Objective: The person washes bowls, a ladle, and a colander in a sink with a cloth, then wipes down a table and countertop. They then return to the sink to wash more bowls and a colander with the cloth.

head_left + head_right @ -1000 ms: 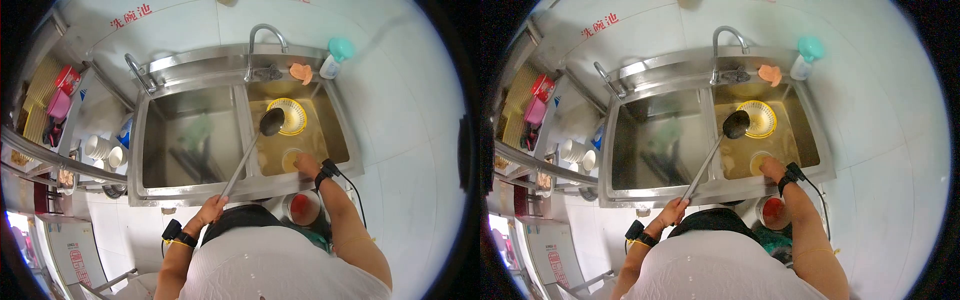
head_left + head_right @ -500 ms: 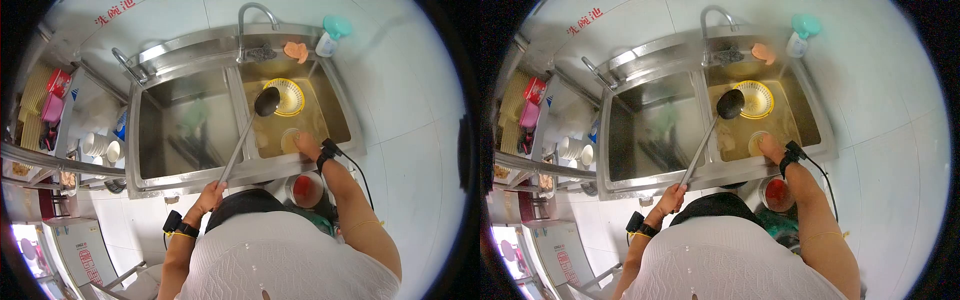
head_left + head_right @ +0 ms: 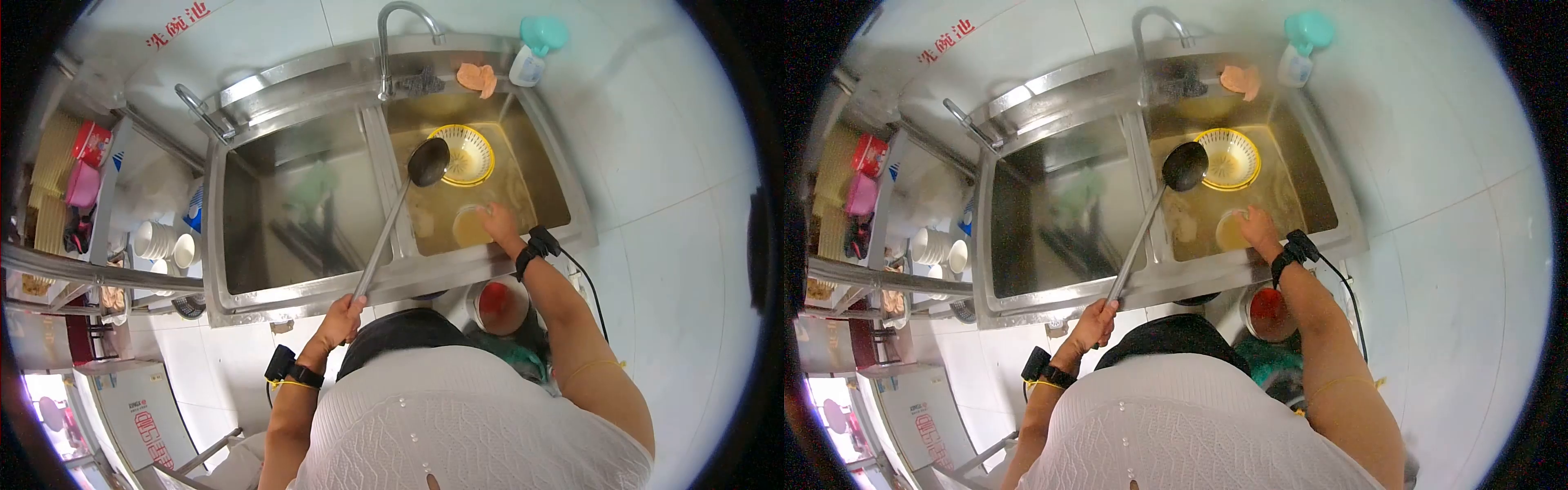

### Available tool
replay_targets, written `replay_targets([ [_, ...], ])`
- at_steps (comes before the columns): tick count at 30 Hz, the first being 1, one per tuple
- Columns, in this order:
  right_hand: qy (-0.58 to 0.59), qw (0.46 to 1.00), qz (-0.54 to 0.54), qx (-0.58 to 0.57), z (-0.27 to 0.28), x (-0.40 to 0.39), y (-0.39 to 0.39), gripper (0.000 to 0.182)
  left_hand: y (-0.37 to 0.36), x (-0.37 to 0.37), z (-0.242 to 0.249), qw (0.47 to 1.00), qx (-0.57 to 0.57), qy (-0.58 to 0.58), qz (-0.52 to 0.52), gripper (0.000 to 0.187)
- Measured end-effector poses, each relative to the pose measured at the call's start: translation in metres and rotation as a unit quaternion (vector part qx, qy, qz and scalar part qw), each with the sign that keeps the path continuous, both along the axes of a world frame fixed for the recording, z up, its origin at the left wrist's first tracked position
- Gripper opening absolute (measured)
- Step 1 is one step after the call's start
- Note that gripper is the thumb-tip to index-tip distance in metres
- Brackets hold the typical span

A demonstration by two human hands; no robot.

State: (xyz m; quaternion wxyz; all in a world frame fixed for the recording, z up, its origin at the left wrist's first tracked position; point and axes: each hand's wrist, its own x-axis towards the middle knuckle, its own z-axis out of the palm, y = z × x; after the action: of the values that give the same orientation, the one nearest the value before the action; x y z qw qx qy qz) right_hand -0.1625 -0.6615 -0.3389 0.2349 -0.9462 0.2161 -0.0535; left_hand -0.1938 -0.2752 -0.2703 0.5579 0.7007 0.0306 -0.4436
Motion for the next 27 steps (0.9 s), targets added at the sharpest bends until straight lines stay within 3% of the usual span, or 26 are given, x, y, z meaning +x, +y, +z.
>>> replay_targets([
  [2, -0.006, 0.997, -0.046, 0.063, 0.003, 0.001, -0.002, 0.042, 0.001, -0.002, -0.006, 1.000, 0.012, -0.023, -0.002, 0.033],
  [3, -0.007, 0.988, -0.090, 0.129, 0.003, 0.004, -0.006, 0.045, 0.002, -0.004, -0.010, 0.995, 0.033, -0.091, -0.017, 0.034],
  [4, -0.015, 0.988, -0.086, 0.125, -0.004, 0.005, -0.020, 0.045, 0.003, -0.006, -0.016, 0.986, 0.055, -0.155, -0.032, 0.035],
  [5, -0.069, 0.941, 0.002, 0.330, -0.019, 0.001, -0.041, 0.044, 0.005, -0.007, -0.024, 0.945, 0.088, -0.314, -0.043, 0.033],
  [6, -0.117, 0.844, 0.091, 0.516, -0.026, -0.001, -0.052, 0.045, 0.003, -0.007, -0.018, 0.944, 0.084, -0.317, -0.041, 0.033],
  [7, -0.093, 0.813, 0.118, 0.563, 0.007, -0.009, -0.050, 0.046, 0.000, -0.008, -0.006, 0.898, 0.144, -0.414, -0.033, 0.031],
  [8, -0.094, 0.815, 0.120, 0.560, 0.026, -0.013, -0.047, 0.046, -0.002, -0.009, 0.006, 0.839, 0.201, -0.504, -0.025, 0.028],
  [9, -0.088, 0.876, 0.136, 0.455, 0.043, -0.017, -0.043, 0.044, -0.003, -0.009, 0.014, 0.837, 0.196, -0.511, 0.009, 0.025],
  [10, -0.081, 0.923, 0.149, 0.345, 0.055, -0.022, -0.040, 0.042, -0.001, -0.005, 0.009, 0.836, 0.193, -0.514, 0.009, 0.025],
  [11, -0.073, 0.957, 0.158, 0.230, 0.065, -0.027, -0.036, 0.040, 0.004, 0.001, 0.000, 0.870, 0.183, -0.456, -0.037, 0.025],
  [12, -0.063, 0.978, 0.164, 0.114, 0.070, -0.032, -0.032, 0.038, 0.005, 0.005, 0.003, 0.899, 0.172, -0.394, -0.085, 0.025],
  [13, -0.050, 0.985, 0.167, -0.004, 0.072, -0.039, -0.030, 0.036, 0.005, 0.004, 0.006, 0.888, 0.195, -0.394, -0.134, 0.026],
  [14, -0.051, 0.985, 0.164, -0.005, 0.069, -0.044, -0.030, 0.036, 0.002, 0.001, 0.008, 0.887, 0.194, -0.396, -0.136, 0.026],
  [15, -0.059, 0.971, 0.084, 0.217, 0.068, -0.049, -0.028, 0.034, -0.001, -0.001, 0.015, 0.892, 0.202, -0.380, -0.136, 0.026],
  [16, -0.062, 0.903, 0.001, 0.426, 0.070, -0.053, -0.027, 0.032, -0.003, -0.003, 0.018, 0.898, 0.210, -0.363, -0.134, 0.026],
  [17, -0.062, 0.903, 0.001, 0.424, 0.076, -0.055, -0.031, 0.032, -0.001, -0.003, 0.013, 0.890, 0.225, -0.371, -0.142, 0.025],
  [18, -0.120, 0.958, 0.057, 0.256, 0.094, -0.057, -0.032, 0.030, 0.000, -0.002, 0.012, 0.890, 0.224, -0.371, -0.141, 0.025],
  [19, -0.172, 0.976, 0.109, 0.079, 0.104, -0.058, -0.032, 0.027, 0.001, -0.003, 0.013, 0.898, 0.215, -0.360, -0.131, 0.025],
  [20, -0.170, 0.977, 0.105, 0.079, 0.089, -0.059, -0.045, 0.027, 0.003, -0.005, 0.014, 0.906, 0.205, -0.349, -0.124, 0.025],
  [22, 0.003, 0.962, -0.027, 0.271, 0.064, -0.055, -0.067, 0.024, 0.004, -0.006, 0.025, 0.906, 0.218, -0.337, -0.133, 0.025],
  [23, 0.001, 0.962, -0.029, 0.270, 0.064, -0.054, -0.069, 0.024, 0.007, -0.006, 0.024, 0.903, 0.225, -0.343, -0.129, 0.025],
  [25, -0.183, 0.908, -0.051, 0.374, 0.109, -0.045, -0.038, 0.020, 0.014, -0.009, 0.023, 0.906, 0.224, -0.341, -0.113, 0.025],
  [26, -0.181, 0.908, -0.052, 0.374, 0.115, -0.042, -0.036, 0.020, 0.018, -0.011, 0.022, 0.907, 0.223, -0.339, -0.114, 0.025],
  [27, -0.172, 0.874, -0.069, 0.450, 0.123, -0.036, -0.035, 0.019, 0.022, -0.012, 0.022, 0.899, 0.241, -0.345, -0.124, 0.026],
])
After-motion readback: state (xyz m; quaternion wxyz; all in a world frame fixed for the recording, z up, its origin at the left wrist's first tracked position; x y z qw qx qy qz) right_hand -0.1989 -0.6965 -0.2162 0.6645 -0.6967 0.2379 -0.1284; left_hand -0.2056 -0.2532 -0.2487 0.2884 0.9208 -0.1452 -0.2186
